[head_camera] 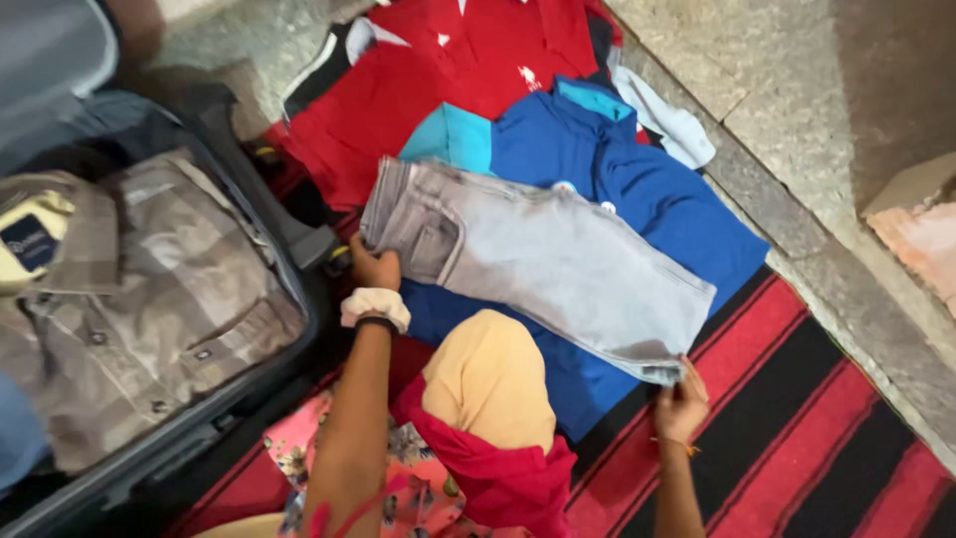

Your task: The person folds a pair of jeans and places them into a suitcase that already contains other folded clothes.

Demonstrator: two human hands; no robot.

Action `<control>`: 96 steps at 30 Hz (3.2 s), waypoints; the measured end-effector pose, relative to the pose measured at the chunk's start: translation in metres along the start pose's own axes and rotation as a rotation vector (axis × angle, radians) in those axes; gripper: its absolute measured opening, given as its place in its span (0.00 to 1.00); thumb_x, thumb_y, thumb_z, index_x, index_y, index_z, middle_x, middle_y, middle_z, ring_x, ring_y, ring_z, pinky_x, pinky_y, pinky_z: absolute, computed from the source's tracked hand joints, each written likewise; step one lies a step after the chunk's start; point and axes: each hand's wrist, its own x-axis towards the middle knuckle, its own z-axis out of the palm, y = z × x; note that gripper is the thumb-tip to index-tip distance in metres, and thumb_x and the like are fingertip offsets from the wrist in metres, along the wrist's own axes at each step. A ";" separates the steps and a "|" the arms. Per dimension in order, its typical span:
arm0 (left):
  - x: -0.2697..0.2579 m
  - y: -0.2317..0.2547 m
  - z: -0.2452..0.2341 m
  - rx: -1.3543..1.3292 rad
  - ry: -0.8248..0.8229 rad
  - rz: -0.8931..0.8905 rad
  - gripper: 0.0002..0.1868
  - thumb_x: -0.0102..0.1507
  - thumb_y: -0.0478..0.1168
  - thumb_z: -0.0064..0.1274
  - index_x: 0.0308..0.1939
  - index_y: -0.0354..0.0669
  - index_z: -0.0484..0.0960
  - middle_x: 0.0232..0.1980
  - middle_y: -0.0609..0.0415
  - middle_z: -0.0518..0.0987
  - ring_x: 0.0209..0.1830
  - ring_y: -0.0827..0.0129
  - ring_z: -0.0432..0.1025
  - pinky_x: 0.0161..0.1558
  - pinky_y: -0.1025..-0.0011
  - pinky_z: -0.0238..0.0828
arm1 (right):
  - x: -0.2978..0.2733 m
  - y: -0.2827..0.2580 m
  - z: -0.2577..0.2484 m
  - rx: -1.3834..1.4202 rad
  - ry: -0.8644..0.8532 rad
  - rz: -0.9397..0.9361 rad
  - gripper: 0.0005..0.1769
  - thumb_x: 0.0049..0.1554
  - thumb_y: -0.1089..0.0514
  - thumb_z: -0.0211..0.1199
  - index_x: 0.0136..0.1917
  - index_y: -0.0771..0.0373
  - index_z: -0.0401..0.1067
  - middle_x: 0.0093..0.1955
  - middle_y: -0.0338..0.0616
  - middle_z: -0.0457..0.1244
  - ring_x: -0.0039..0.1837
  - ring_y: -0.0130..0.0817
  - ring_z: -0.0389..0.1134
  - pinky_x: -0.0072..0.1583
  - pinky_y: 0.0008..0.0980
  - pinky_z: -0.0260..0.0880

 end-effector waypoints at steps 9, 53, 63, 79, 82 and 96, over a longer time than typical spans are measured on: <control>-0.020 0.036 0.001 0.410 0.081 0.157 0.39 0.51 0.34 0.55 0.67 0.38 0.63 0.61 0.34 0.73 0.62 0.34 0.68 0.66 0.51 0.62 | -0.005 0.007 0.014 -0.037 0.116 0.082 0.20 0.55 0.70 0.58 0.61 0.68 0.75 0.65 0.55 0.68 0.67 0.48 0.68 0.70 0.39 0.67; 0.038 0.044 -0.023 0.568 -0.105 0.584 0.19 0.52 0.38 0.71 0.37 0.45 0.74 0.35 0.43 0.75 0.35 0.45 0.72 0.40 0.51 0.69 | -0.007 0.030 0.019 0.053 0.123 0.068 0.17 0.54 0.68 0.62 0.58 0.69 0.76 0.62 0.55 0.69 0.66 0.49 0.68 0.69 0.43 0.66; 0.022 0.178 0.004 -0.940 -0.246 -0.016 0.12 0.55 0.24 0.54 0.33 0.45 0.71 0.33 0.59 0.71 0.36 0.68 0.71 0.42 0.68 0.76 | 0.103 -0.027 -0.089 0.708 0.370 -0.039 0.03 0.60 0.64 0.64 0.46 0.68 0.75 0.50 0.38 0.66 0.53 0.26 0.65 0.57 0.26 0.65; 0.124 0.158 0.015 -0.324 -0.240 0.520 0.17 0.57 0.22 0.61 0.44 0.41 0.74 0.42 0.59 0.71 0.41 0.74 0.65 0.47 0.72 0.65 | 0.159 -0.085 -0.101 0.461 0.188 -0.093 0.11 0.62 0.71 0.62 0.58 0.65 0.76 0.62 0.44 0.68 0.65 0.32 0.68 0.69 0.30 0.68; 0.124 0.072 0.010 0.084 -0.083 0.634 0.17 0.51 0.28 0.63 0.42 0.42 0.78 0.40 0.55 0.77 0.40 0.69 0.72 0.46 0.69 0.71 | 0.110 -0.029 -0.052 0.144 0.004 -0.212 0.13 0.53 0.73 0.66 0.50 0.60 0.78 0.59 0.45 0.70 0.65 0.41 0.69 0.70 0.36 0.66; 0.082 0.070 0.016 0.535 0.071 0.031 0.31 0.48 0.57 0.74 0.41 0.35 0.83 0.41 0.35 0.83 0.41 0.47 0.78 0.47 0.56 0.72 | 0.128 -0.136 0.037 0.685 -0.134 0.193 0.30 0.56 0.73 0.51 0.70 0.59 0.69 0.69 0.46 0.65 0.72 0.38 0.65 0.68 0.35 0.66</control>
